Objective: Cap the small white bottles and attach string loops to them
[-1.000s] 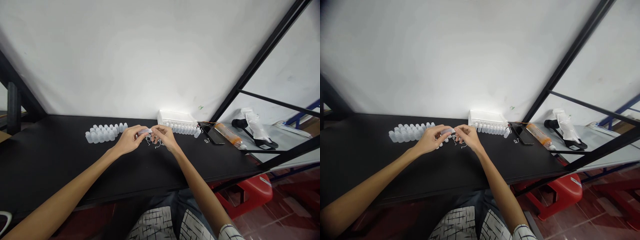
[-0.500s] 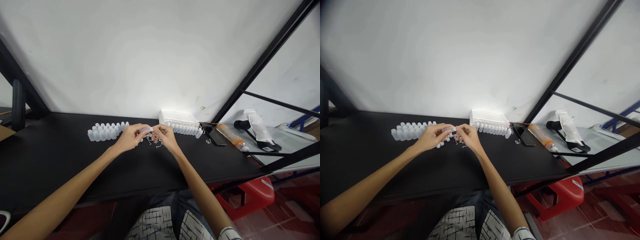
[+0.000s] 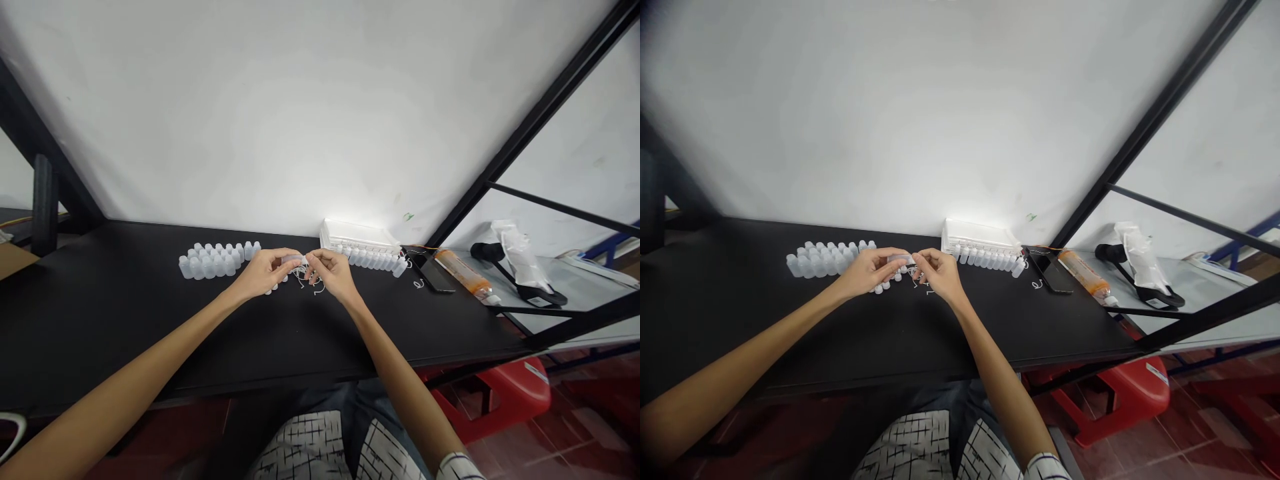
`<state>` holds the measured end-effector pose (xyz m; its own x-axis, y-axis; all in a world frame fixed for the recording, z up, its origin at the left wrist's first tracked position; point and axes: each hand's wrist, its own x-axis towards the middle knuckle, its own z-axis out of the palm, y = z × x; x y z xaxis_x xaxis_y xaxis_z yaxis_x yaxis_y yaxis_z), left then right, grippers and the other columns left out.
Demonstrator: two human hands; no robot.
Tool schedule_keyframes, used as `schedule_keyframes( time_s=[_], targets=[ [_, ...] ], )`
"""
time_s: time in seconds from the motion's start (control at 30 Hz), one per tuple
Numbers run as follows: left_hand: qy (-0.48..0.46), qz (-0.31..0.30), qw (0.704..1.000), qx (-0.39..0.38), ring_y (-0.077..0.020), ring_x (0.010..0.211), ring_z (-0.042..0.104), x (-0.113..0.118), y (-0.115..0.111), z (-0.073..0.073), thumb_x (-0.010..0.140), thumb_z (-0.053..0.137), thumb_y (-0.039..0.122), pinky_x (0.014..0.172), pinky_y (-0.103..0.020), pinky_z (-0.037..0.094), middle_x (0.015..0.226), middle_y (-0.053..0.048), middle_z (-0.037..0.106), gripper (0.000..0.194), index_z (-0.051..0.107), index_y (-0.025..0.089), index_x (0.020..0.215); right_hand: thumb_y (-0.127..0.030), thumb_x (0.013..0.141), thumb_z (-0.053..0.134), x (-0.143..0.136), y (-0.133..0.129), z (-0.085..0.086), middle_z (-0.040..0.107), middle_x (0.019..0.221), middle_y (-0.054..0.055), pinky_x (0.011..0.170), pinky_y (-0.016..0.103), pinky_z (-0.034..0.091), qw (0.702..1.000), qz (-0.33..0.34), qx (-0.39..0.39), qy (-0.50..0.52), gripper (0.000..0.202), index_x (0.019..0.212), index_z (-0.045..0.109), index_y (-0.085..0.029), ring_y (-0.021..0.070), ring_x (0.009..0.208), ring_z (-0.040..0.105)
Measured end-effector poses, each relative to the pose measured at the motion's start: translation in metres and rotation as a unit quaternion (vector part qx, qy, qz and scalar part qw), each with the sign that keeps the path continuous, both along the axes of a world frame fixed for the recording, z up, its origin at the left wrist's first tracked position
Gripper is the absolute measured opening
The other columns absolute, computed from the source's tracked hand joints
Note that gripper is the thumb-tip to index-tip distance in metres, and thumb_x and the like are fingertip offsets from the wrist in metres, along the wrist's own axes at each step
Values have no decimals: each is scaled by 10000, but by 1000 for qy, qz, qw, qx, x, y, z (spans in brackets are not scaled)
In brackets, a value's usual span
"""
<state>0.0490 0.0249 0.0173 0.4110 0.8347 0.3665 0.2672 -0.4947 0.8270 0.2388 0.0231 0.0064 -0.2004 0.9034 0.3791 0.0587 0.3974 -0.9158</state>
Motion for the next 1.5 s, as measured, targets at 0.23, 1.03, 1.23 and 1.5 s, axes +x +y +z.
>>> schedule_keyframes(
  time_s=[0.23, 1.03, 1.23, 1.5],
  targets=[
    [-21, -18, 999, -37, -87, 417, 421, 3, -3, 1, 917, 538, 477, 427, -214, 383, 468, 50, 449, 391, 697, 136, 1024, -505, 799, 693, 4, -1, 3, 628, 586, 3, 488, 245, 490, 1000, 27, -2, -3, 354, 825, 640, -156, 128, 521, 600],
    [45, 32, 996, 72, -96, 511, 532, 1, 3, -3, 847, 631, 395, 472, -224, 428, 842, -57, 731, 319, 744, 173, 1047, -549, 795, 682, 6, 4, -3, 637, 569, 10, 487, 238, 507, 999, 25, -22, -31, 406, 812, 653, -144, 126, 508, 607],
    [89, 35, 991, 90, -125, 573, 591, 5, -1, 1, 906, 535, 394, 513, -233, 441, 838, -56, 725, 313, 697, 159, 1033, -573, 797, 659, 5, 4, 0, 605, 596, -3, 447, 223, 487, 999, 27, -25, -34, 422, 827, 664, -152, 122, 512, 606],
    [52, 66, 995, 53, -105, 478, 553, 0, 0, 2, 903, 537, 371, 473, -220, 395, 672, 1, 664, 226, 607, 170, 975, -445, 727, 757, 16, 6, 9, 638, 710, 14, 443, 249, 529, 997, 16, -61, 36, 324, 854, 685, -155, 143, 552, 651]
  ],
)
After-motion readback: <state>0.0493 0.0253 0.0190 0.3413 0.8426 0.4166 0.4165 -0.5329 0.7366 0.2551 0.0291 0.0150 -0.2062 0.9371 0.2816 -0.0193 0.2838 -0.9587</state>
